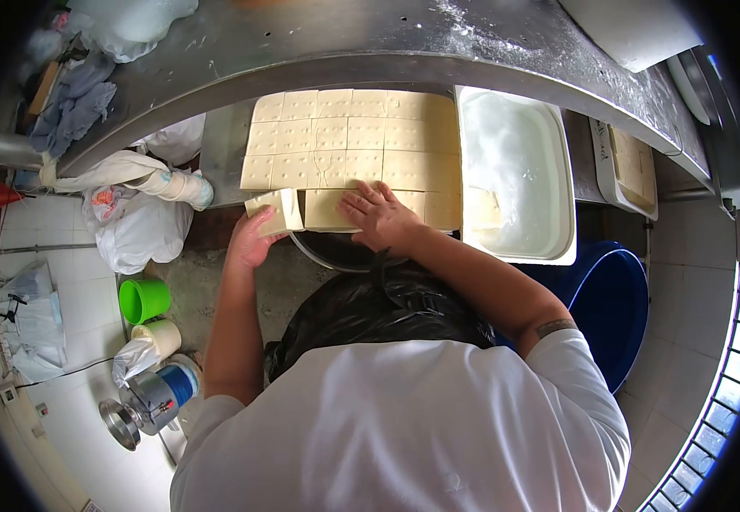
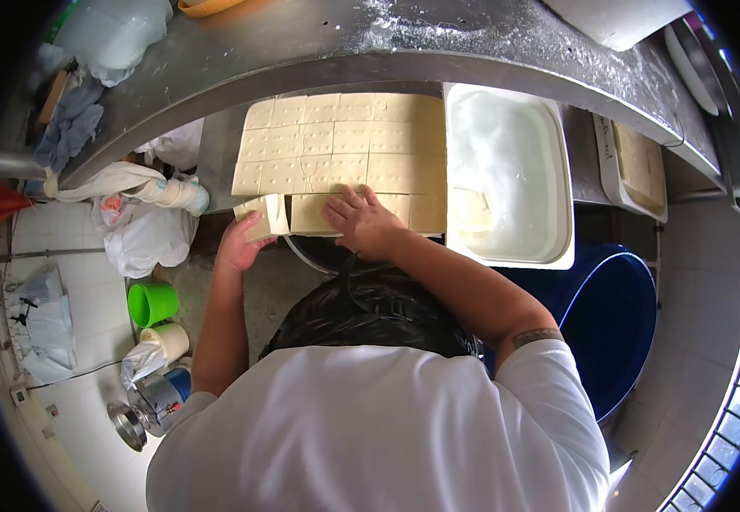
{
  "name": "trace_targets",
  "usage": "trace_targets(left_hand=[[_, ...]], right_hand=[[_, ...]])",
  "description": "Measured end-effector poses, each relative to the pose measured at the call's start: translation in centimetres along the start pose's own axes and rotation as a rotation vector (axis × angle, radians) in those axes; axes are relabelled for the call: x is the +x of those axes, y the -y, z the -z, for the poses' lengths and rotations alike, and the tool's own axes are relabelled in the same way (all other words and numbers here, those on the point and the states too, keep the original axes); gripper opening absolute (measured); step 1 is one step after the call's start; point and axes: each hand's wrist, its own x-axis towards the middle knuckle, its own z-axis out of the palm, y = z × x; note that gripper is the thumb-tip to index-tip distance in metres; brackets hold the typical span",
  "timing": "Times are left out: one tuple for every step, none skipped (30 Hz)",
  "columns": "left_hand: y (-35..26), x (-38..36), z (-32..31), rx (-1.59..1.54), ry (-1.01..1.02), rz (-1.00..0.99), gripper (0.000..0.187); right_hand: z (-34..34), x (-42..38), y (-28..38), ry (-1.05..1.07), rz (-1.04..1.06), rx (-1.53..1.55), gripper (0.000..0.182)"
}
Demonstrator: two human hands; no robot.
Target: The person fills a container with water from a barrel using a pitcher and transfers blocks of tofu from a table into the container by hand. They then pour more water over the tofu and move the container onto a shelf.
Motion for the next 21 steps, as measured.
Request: trace_targets(left_hand=[[-0.1,-0.1,-0.5,-0.014,0.011,-0.031,0.047],[-0.3,-0.2,-1.4,-0.028,0.025,-0.063,0.047],[-0.8,-0.4,-2.7,-0.026,0.031,-0.062,0.047],[-1.2,-0.6,-4.0,-0.024,0.066,-0.09,0.046],[-1.6,-0.8,-5.6,-0.023,0.102,-0.117,0.046],[-1.8,-0.5,-7.0,-0.022,0.113,-0.115,0.046],[-2.0,-0.1,-8.5,0.016,0.147,-0.15,0.046],[-2.1,0.0,-10.5,0.053,0.182,-0.185,0.047],[-3.0,-1.5,-14.3,0.047,0.158,-0.207,0.047],[-3.6,-2.0,-16.3,0.047,0.175,-0.198,0.047],[-4.0,-2.3,-17.9,0.046,0.287,-0.217,0.05],[-4.0,-2.2,-18.9,0.044,0.398,-0.237,0.054],[-4.0,-2.1,-18.8,0.094,0.439,-0.236,0.053],[-3.7,-2.2,-18.8,0.094,0.449,-0.232,0.053],[-3.2,-2.3,-18.6,0.295,0.266,-0.318,0.053],[-2.7,-2.3,-18.2,0.494,0.077,-0.405,0.054],[-1.4,-0.9,-15.9,0.705,-0.071,-0.449,0.059],[0.4,1.0,-12.8,0.914,-0.226,-0.491,0.063],[1.9,2.0,-10.5,0.918,-0.223,-0.49,0.063],[3.4,2.7,-8.4,1.112,-0.39,-0.459,0.069],[4.8,3.3,-7.2,1.302,-0.561,-0.424,0.075]], right_hand=[[-0.2,0.5,0.0,-0.001,-0.002,-0.001,0.073],[-0.7,1.4,0.0,-0.109,-0.046,0.152,0.074],[-0.1,2.0,0.5,-0.219,-0.091,0.305,0.076],[0.6,2.4,0.8,-0.222,-0.097,0.301,0.076],[3.3,2.4,1.7,-0.219,-0.226,0.665,0.079],[4.8,2.7,2.4,-0.215,-0.355,1.029,0.082],[4.7,3.1,2.5,-0.309,-0.39,1.345,0.089],[5.0,3.0,2.3,-0.319,-0.401,1.339,0.089],[5.5,2.6,2.1,-0.452,-0.396,1.499,0.09],[6.3,2.0,1.8,-0.591,-0.388,1.655,0.092],[7.6,0.7,1.2,-0.726,-0.385,1.778,0.088],[8.0,-0.3,-0.6,-0.811,-0.36,1.843,0.072],[8.4,-2.0,-2.3,-0.831,-0.35,1.917,0.066],[9.4,-3.9,-3.7,-0.849,-0.335,1.993,0.059],[9.6,-5.8,-5.5,-0.91,-0.407,1.952,0.055],[9.7,-7.6,-7.4,-0.969,-0.476,1.908,0.051],[9.4,-9.3,-9.5,-1.035,-0.497,1.822,0.05],[9.0,-10.7,-11.5,-1.097,-0.517,1.735,0.049],[8.8,-12.1,-13.1,-1.068,-0.506,1.676,0.05],[8.6,-13.3,-14.5,-1.037,-0.496,1.617,0.05],[8.0,-14.1,-15.8,-1.007,-0.501,1.602,0.052]])
